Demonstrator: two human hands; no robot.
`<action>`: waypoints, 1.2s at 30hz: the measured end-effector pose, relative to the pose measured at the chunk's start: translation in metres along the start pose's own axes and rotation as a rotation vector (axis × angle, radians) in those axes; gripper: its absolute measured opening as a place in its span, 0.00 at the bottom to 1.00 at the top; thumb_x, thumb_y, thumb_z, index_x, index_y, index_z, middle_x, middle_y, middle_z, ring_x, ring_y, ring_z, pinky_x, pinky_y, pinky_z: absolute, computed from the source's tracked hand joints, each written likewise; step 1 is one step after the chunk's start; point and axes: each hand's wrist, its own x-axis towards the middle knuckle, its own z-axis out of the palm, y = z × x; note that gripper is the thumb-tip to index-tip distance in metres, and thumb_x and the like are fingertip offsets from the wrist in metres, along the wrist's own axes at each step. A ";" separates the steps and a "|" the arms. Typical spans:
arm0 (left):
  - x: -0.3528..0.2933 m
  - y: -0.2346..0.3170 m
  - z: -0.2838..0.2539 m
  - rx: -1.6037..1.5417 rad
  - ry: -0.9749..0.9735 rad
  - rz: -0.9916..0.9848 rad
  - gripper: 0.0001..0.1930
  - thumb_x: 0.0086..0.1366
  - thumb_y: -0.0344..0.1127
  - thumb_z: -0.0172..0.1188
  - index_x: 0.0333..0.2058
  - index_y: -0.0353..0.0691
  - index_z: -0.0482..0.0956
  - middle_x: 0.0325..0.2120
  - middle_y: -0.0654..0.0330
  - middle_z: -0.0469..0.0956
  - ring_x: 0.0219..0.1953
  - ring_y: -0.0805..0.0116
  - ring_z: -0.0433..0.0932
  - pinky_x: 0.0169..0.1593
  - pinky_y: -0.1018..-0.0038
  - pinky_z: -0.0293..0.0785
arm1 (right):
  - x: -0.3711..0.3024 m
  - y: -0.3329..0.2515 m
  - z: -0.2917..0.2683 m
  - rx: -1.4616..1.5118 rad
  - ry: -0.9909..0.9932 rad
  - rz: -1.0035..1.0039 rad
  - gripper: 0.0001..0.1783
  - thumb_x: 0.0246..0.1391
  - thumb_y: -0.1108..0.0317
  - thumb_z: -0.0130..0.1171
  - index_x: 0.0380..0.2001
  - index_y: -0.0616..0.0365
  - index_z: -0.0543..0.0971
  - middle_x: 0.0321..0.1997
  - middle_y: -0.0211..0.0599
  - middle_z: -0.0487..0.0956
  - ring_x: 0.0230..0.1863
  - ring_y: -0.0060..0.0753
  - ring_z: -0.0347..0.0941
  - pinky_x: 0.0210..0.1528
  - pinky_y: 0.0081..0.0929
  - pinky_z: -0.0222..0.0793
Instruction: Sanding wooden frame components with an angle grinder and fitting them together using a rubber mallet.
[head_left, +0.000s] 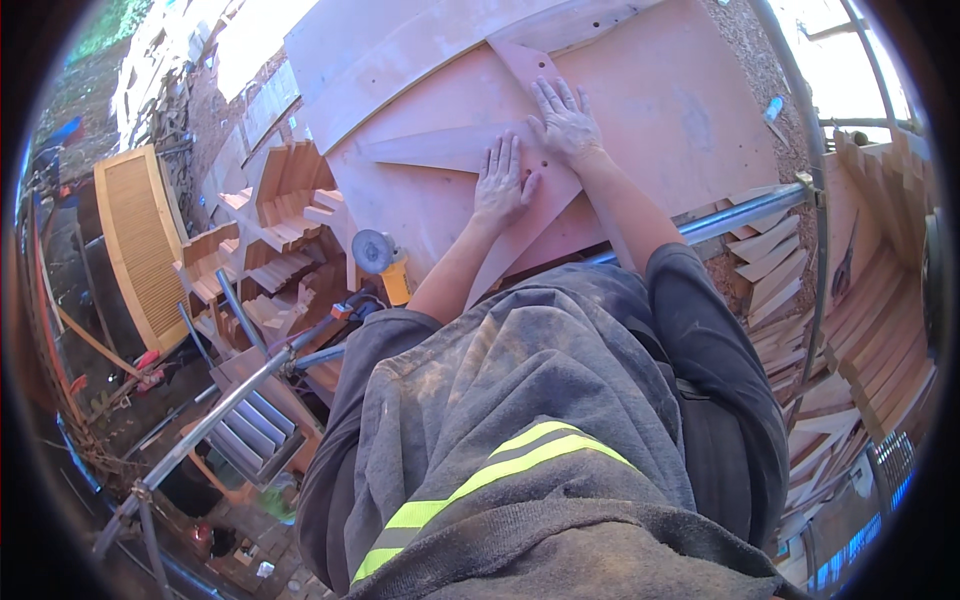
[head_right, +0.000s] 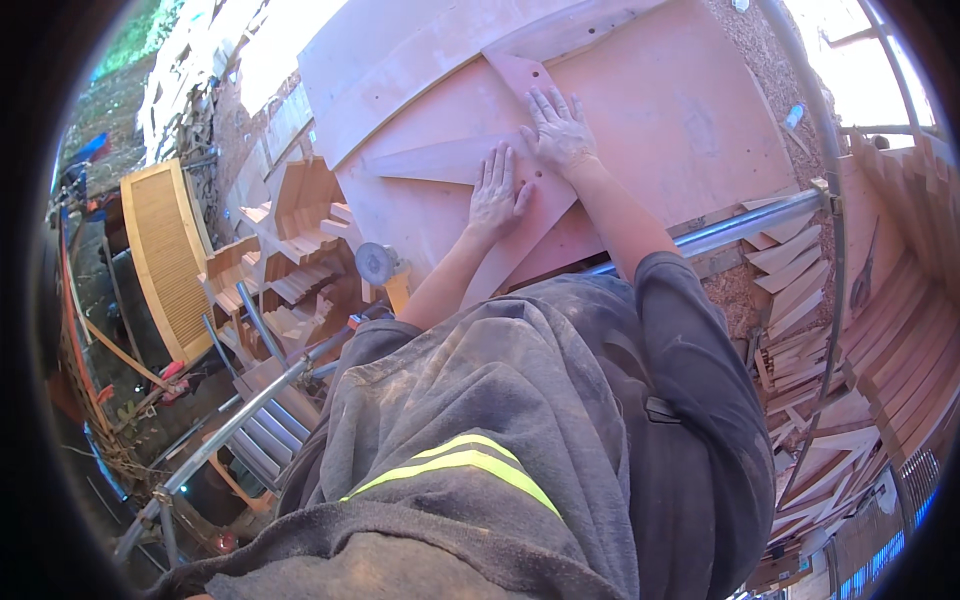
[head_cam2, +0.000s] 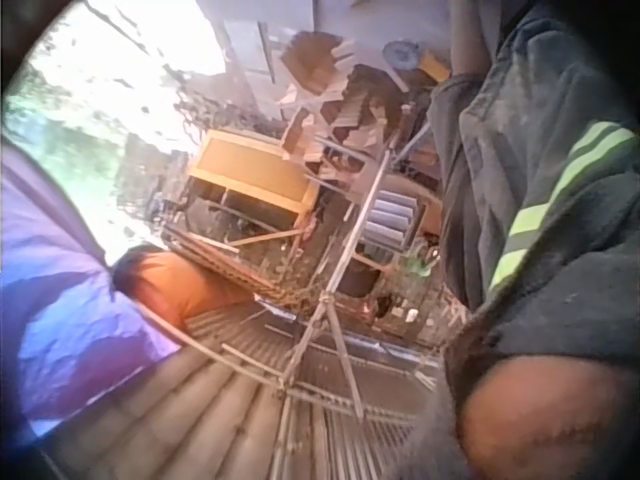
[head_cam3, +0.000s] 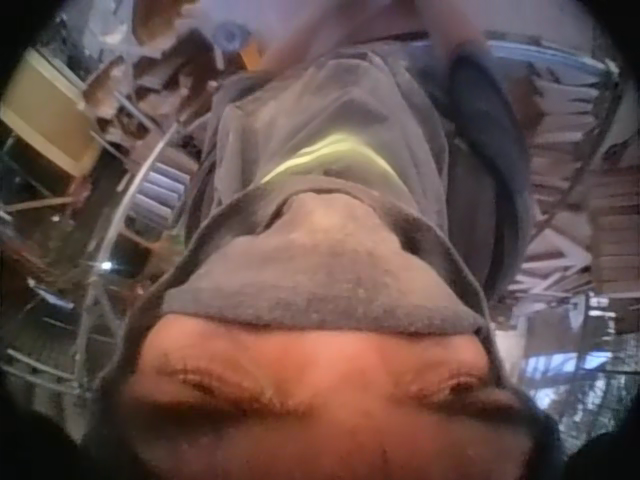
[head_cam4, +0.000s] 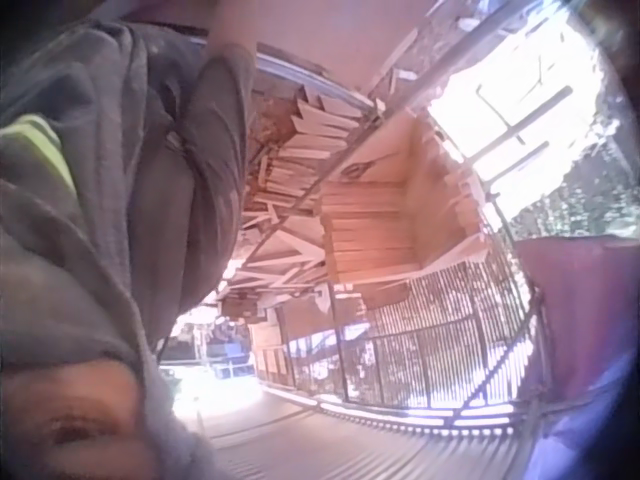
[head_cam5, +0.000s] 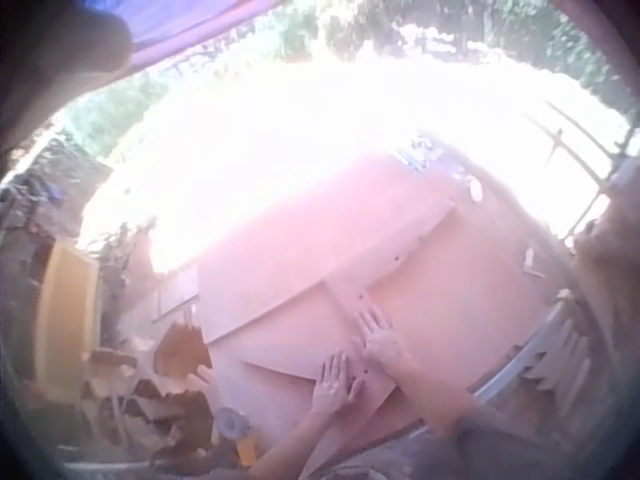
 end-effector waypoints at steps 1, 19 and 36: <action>-0.006 0.003 0.001 0.010 0.008 0.005 0.47 0.77 0.60 0.48 0.78 0.27 0.47 0.80 0.40 0.44 0.83 0.43 0.40 0.83 0.52 0.35 | 0.004 0.000 0.001 -0.033 0.008 0.025 0.40 0.75 0.40 0.38 0.82 0.47 0.56 0.87 0.27 0.52 0.87 0.39 0.42 0.86 0.52 0.32; -0.212 -0.003 0.031 0.001 0.130 -0.381 0.55 0.54 0.58 0.77 0.67 0.24 0.61 0.66 0.32 0.63 0.69 0.30 0.64 0.69 0.45 0.66 | -0.243 0.043 -0.045 0.173 -0.208 0.239 0.56 0.56 0.46 0.69 0.76 0.68 0.56 0.80 0.76 0.50 0.84 0.69 0.43 0.83 0.61 0.40; -0.159 0.047 -0.278 -0.259 -0.162 -0.478 0.41 0.58 0.53 0.76 0.60 0.25 0.75 0.48 0.40 0.83 0.52 0.48 0.83 0.58 0.60 0.76 | -0.237 -0.001 -0.297 1.766 -0.129 0.089 0.64 0.46 0.72 0.69 0.80 0.71 0.41 0.74 0.59 0.68 0.68 0.46 0.71 0.73 0.42 0.66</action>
